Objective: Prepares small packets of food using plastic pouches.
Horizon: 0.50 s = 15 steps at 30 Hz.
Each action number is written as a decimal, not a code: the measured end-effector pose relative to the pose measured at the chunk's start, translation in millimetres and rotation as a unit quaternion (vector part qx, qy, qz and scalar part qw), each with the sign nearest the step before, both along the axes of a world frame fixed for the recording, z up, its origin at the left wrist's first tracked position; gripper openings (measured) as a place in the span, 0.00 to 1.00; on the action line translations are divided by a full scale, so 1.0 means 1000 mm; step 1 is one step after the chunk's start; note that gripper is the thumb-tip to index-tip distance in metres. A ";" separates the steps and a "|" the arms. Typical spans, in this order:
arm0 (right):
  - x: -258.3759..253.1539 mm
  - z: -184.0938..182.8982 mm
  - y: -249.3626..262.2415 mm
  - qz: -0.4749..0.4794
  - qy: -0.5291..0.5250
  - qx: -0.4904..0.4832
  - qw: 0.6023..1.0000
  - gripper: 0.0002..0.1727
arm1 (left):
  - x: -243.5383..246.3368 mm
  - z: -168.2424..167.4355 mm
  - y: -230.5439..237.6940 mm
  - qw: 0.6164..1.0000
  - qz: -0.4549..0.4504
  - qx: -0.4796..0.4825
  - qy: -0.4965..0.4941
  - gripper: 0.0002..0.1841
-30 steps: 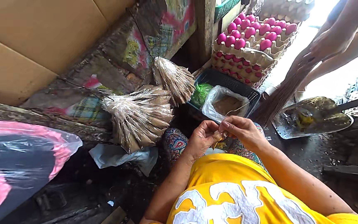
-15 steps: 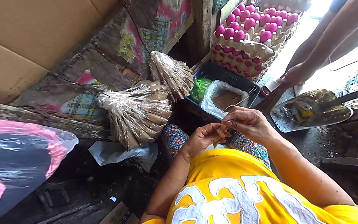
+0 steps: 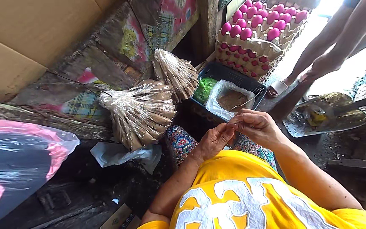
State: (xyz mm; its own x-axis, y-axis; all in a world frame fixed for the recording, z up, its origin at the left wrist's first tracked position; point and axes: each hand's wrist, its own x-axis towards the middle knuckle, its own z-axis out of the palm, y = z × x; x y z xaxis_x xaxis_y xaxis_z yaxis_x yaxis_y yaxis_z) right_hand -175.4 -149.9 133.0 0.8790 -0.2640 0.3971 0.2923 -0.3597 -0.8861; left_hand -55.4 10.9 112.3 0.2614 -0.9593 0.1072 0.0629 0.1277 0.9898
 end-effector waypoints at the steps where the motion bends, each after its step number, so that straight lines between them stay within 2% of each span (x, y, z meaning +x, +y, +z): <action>1: -0.001 0.001 -0.001 -0.006 0.001 0.003 1.000 0.07 | 0.000 -0.003 0.000 1.000 0.004 -0.004 -0.012 0.12; 6: -0.005 0.002 -0.008 -0.024 -0.003 0.016 1.000 0.07 | 0.003 -0.008 0.003 0.997 0.025 0.016 -0.065 0.14; 15: -0.004 0.006 -0.022 -0.102 -0.048 0.072 0.991 0.05 | 0.001 -0.007 0.005 0.997 0.042 0.032 -0.052 0.15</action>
